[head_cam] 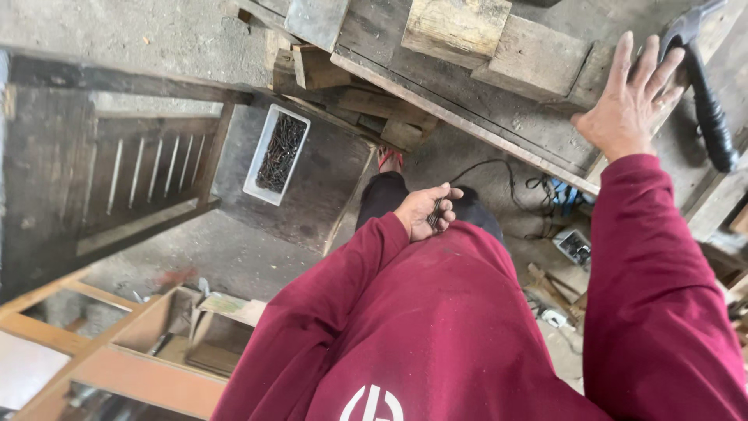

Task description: The person hammers nails into a wooden plank on a workbench. They repeatedly pick up nails from a container, position them on the wood, and drive them in with a hammer. The person also arranges smaller wooden blocks on the bench.

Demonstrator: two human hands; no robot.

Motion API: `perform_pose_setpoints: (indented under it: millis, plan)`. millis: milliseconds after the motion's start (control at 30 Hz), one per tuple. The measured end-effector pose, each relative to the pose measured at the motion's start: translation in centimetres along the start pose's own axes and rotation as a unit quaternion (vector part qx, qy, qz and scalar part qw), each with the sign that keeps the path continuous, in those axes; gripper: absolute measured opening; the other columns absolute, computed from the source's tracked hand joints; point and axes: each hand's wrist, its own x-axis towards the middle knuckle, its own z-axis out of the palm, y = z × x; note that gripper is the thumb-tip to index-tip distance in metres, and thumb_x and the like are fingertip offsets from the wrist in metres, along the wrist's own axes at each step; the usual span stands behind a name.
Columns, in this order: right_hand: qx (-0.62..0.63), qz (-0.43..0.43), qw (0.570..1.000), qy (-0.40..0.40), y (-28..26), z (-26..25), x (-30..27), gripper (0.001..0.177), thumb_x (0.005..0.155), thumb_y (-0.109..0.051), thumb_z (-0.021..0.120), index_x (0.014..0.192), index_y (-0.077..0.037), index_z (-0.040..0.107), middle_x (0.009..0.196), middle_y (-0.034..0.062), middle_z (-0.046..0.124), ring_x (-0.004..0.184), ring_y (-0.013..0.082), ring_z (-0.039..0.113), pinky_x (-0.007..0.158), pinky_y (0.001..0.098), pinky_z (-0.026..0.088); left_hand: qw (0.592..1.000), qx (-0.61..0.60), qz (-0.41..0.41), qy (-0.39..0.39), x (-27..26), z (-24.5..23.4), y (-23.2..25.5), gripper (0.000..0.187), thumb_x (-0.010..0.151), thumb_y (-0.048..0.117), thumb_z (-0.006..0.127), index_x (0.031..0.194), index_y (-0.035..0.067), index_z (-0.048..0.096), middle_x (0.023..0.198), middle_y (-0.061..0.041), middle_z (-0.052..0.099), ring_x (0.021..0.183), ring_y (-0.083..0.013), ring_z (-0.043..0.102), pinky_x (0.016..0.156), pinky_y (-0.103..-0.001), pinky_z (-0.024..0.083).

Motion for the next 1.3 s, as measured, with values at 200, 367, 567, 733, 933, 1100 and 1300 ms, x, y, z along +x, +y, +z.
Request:
perform_pose_setpoints:
  millis: [200,367,567,733,933,1100,1300]
  plan:
    - [0.019,-0.103,0.989,0.101,-0.5,3.2,-5.5,0.102,0.094,-0.022,0.075,0.173,-0.01,0.01,0.177,0.0248,-0.003,0.164,0.0452,-0.008,0.124,0.0753,0.0,0.998,0.005,0.061,0.02,3.0,1.1,-5.2,0.03,0.107,0.039,0.051,0.098,0.012,0.06,0.065,0.006,0.048,0.051,-0.0061,0.036,0.043,-0.022,0.027]
    - [0.188,-0.217,0.953,0.1,-1.1,8.7,-15.7,0.068,0.09,-0.017,0.078,0.153,-0.011,0.051,0.172,0.0236,0.015,0.159,0.0502,0.005,0.123,0.0752,0.013,0.997,-0.02,0.069,0.039,7.8,1.5,-12.1,0.028,0.106,0.037,0.051,0.099,0.011,0.06,0.066,0.006,0.045,0.05,-0.0073,0.035,0.043,-0.024,0.026]
    - [0.4,-0.194,0.892,-0.079,1.9,11.1,-24.3,0.04,0.097,-0.007,0.067,0.137,-0.006,0.063,0.13,0.0176,0.07,0.12,0.0285,0.07,0.101,0.0357,0.055,0.991,-0.085,0.077,-0.067,11.0,0.2,-18.0,0.02,0.104,0.029,0.051,0.102,0.013,0.063,0.062,0.007,0.04,0.05,-0.0078,0.036,0.043,-0.025,0.028]
    - [0.477,-0.186,0.851,-0.116,2.4,8.7,-25.2,0.046,0.093,-0.005,0.062,0.138,0.0,0.056,0.121,0.0197,0.071,0.112,0.0299,0.071,0.092,0.0355,0.055,0.985,-0.037,0.168,0.005,9.3,3.0,-17.0,0.018,0.104,0.027,0.053,0.1,0.012,0.063,0.069,0.004,0.05,0.059,-0.0107,0.045,0.051,-0.026,0.035]
    - [0.456,-0.201,0.865,-0.066,3.2,8.3,-23.4,0.034,0.094,-0.006,0.064,0.128,-0.001,0.066,0.117,0.0186,0.074,0.108,0.0284,0.074,0.089,0.0352,0.058,0.971,0.069,0.211,0.084,7.3,6.3,-15.3,0.023,0.099,0.037,0.062,0.091,0.014,0.063,0.075,0.004,0.058,0.061,-0.0076,0.047,0.053,-0.024,0.037]
    - [0.461,-0.18,0.866,-0.071,2.6,7.5,-21.4,0.034,0.094,-0.009,0.065,0.128,-0.003,0.066,0.113,0.0172,0.075,0.1,0.0281,0.076,0.085,0.035,0.059,0.956,0.101,0.256,0.099,6.3,7.2,-11.5,0.031,0.097,0.042,0.068,0.089,0.012,0.064,0.068,0.006,0.049,0.051,-0.0058,0.04,0.042,-0.023,0.025]
    - [0.449,-0.202,0.87,0.008,-2.9,3.9,-17.1,0.03,0.096,-0.007,0.067,0.125,-0.003,0.069,0.114,0.0187,0.074,0.103,0.0316,0.074,0.085,0.0369,0.058,0.882,0.167,0.385,0.214,2.7,7.5,-1.1,0.027,0.094,0.036,0.07,0.1,0.01,0.069,0.066,0.006,0.045,0.049,-0.0048,0.038,0.04,-0.022,0.028]
